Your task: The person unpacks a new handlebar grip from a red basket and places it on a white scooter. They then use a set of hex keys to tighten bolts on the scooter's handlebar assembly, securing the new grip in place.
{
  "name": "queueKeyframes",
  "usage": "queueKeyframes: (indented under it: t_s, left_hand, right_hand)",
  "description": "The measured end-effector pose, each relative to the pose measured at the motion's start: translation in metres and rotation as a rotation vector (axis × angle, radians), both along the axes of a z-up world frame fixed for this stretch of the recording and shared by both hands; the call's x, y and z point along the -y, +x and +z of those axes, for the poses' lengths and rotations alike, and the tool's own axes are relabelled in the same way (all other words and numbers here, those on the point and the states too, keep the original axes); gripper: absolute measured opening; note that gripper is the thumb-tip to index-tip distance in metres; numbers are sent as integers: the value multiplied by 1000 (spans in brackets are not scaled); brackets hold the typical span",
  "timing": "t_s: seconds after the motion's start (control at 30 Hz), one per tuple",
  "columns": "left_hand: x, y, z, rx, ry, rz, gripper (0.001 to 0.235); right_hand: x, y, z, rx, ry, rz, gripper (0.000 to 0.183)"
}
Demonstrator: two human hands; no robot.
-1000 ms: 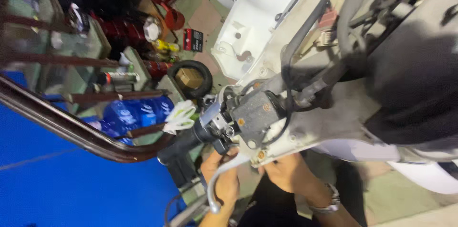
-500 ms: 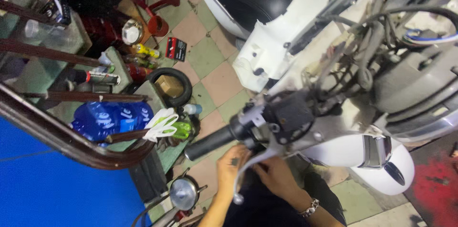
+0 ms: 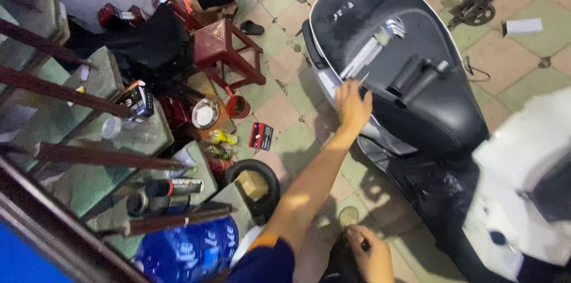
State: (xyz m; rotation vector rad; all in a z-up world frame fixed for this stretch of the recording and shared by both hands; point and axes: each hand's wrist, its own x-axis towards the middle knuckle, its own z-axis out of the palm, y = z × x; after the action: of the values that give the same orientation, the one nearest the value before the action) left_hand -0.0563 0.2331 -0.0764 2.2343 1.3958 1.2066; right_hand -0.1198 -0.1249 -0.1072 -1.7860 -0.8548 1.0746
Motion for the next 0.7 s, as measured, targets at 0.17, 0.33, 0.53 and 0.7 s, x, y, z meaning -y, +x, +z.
queueKeyframes:
  t_s: [0.17,0.33,0.53,0.7]
  left_hand:
    - [-111,44,-16,-328,-107,33,58]
    - [-152,54,-41,-541,-202,-112,63]
    - [-86,-33,3,-236,-608,-293,62]
    - [82,-124,74,528,-895,-518,29]
  right_hand:
    - [-22,-23,-86,-188,-5,-221,21]
    - [-55,9,-92,-281,-190,-404,21]
    - [-125,45,58,-57,108,-282,29]
    - [-148,49,142,-341,288,-330,47]
